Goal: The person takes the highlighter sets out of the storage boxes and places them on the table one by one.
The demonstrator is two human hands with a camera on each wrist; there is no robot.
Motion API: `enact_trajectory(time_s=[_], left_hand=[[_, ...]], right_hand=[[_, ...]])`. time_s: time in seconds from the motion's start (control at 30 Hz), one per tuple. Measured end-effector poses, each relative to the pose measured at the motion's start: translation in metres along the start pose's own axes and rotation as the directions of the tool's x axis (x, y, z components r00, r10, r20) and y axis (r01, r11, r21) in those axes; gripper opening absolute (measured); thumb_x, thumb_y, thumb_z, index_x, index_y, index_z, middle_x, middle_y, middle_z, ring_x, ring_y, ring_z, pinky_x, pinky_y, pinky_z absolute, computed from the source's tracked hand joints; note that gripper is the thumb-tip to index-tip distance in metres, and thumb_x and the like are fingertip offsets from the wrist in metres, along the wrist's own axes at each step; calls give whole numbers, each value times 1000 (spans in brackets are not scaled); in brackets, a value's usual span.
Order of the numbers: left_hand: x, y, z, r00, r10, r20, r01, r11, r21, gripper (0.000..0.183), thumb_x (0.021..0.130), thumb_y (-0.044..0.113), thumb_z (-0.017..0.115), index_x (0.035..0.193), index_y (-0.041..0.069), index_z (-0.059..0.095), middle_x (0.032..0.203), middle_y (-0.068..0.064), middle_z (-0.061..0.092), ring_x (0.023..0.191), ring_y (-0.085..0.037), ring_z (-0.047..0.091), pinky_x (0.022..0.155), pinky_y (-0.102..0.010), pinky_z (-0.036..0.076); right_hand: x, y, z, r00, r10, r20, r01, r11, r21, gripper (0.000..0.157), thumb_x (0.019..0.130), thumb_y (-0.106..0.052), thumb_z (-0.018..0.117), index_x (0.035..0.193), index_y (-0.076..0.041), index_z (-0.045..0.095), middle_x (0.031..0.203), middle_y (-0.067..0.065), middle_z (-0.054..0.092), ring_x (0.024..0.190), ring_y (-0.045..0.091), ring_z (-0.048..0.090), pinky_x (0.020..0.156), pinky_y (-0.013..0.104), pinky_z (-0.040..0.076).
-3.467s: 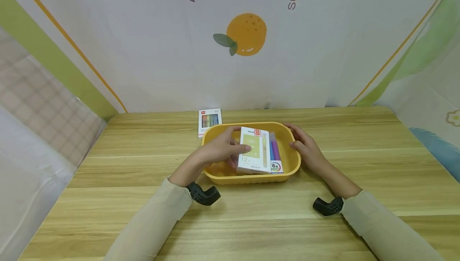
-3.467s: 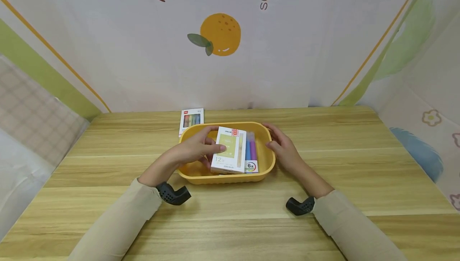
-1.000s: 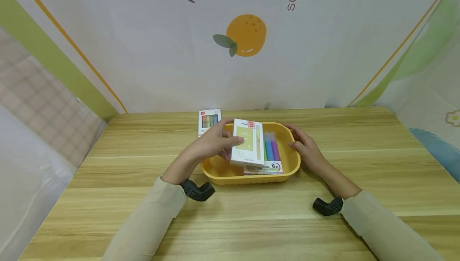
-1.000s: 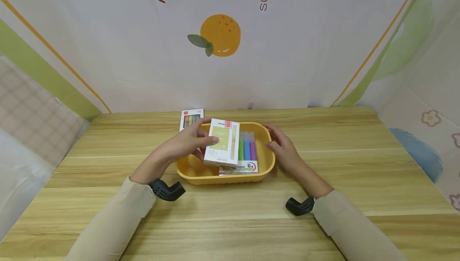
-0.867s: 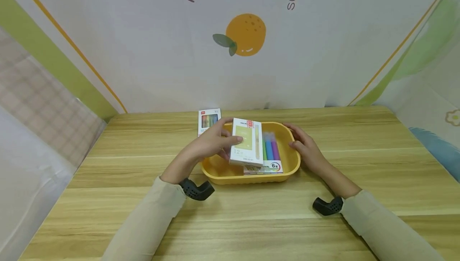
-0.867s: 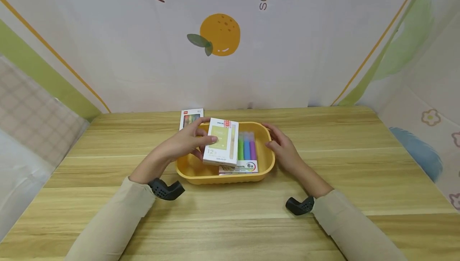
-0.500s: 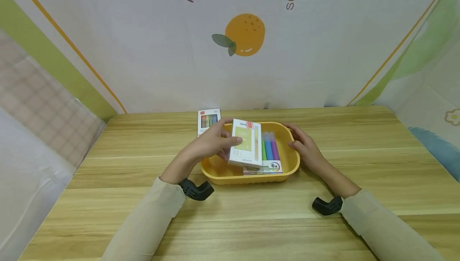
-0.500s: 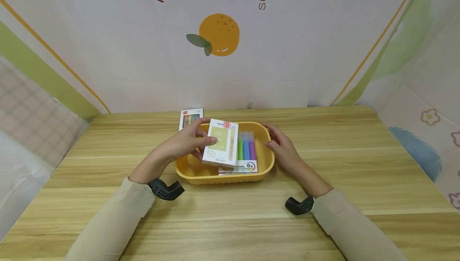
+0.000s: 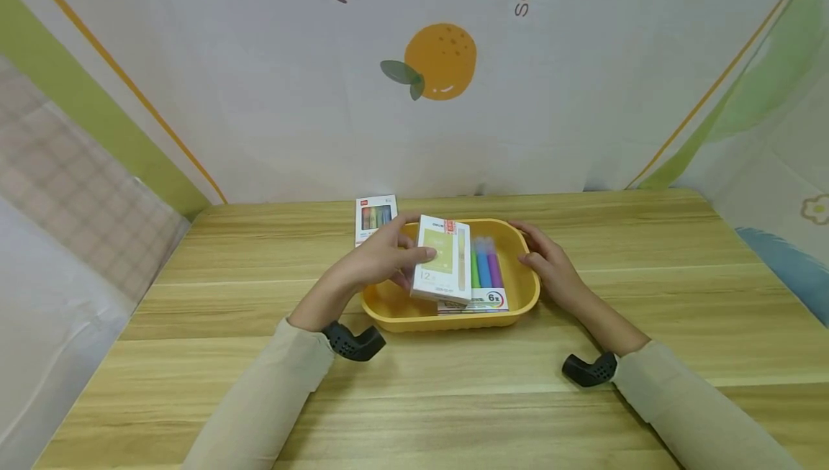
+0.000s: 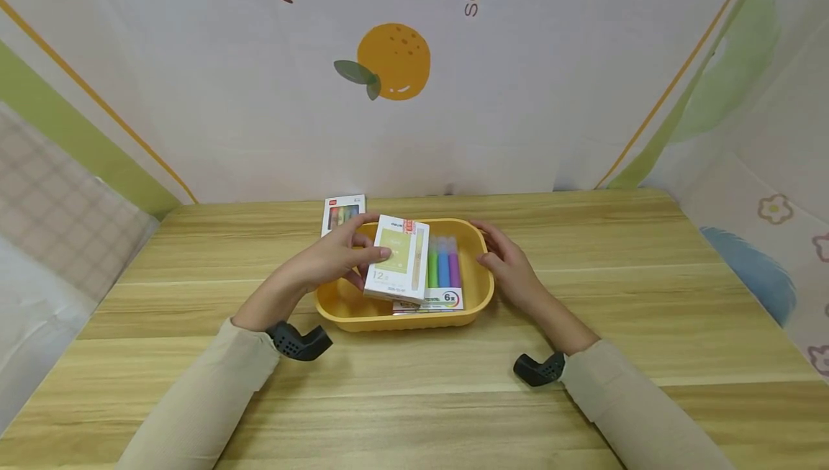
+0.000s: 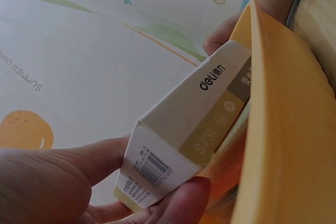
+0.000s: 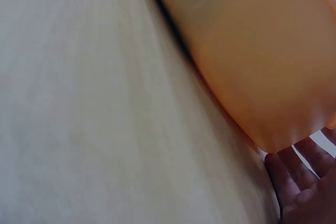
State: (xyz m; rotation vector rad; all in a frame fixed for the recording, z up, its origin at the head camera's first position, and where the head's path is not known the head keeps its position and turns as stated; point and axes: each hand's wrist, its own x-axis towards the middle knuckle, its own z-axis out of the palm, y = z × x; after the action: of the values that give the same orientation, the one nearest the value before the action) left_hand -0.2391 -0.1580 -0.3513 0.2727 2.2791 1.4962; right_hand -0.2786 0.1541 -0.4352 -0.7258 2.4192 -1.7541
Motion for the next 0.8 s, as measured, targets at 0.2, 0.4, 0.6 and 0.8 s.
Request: enact_trajectory(time_s=[0.2,0.4,0.6,0.8], left_hand=[[1,-1,1,1000,-2,-2,2,1000,1,81,98,25,66,161,16,16,94,-13,63,58,-22,61,61,-39,61],[1,-1,1,1000,-13,-9,13,1000,1,82,98,26,67,161,17,16,96,-13,64,59,-22,61,62,-40,61],[1,-2,1,1000,0,8,0,1000,-4,82,98,26,66,161,15,15,93,-12,63,59,-21,61,63,-41,61],[3,-5,0,1000,-5,-2,5,1000,7,82,98,27,67,161,15,16,94,-12,62,60,-21,61,63,-40,61]], right_hand=[[0,1,-1,1000,4,6,-4,1000,7,56,98,-4,43,154,-4,37,155,25,43,138,44,45,95,9,47],[0,2,-1,1000,15,5,-15,1000,-6,57,97,-5,42,154,-5,37,155,25,42,139,44,45,94,8,47],[0,0,-1,1000,9,5,-9,1000,-10,57,97,-4,42,154,-5,37,155,25,43,139,45,45,95,8,46],[0,2,-1,1000,4,7,-4,1000,-9,57,97,-4,42,154,-5,37,156,24,42,140,44,45,96,7,46]])
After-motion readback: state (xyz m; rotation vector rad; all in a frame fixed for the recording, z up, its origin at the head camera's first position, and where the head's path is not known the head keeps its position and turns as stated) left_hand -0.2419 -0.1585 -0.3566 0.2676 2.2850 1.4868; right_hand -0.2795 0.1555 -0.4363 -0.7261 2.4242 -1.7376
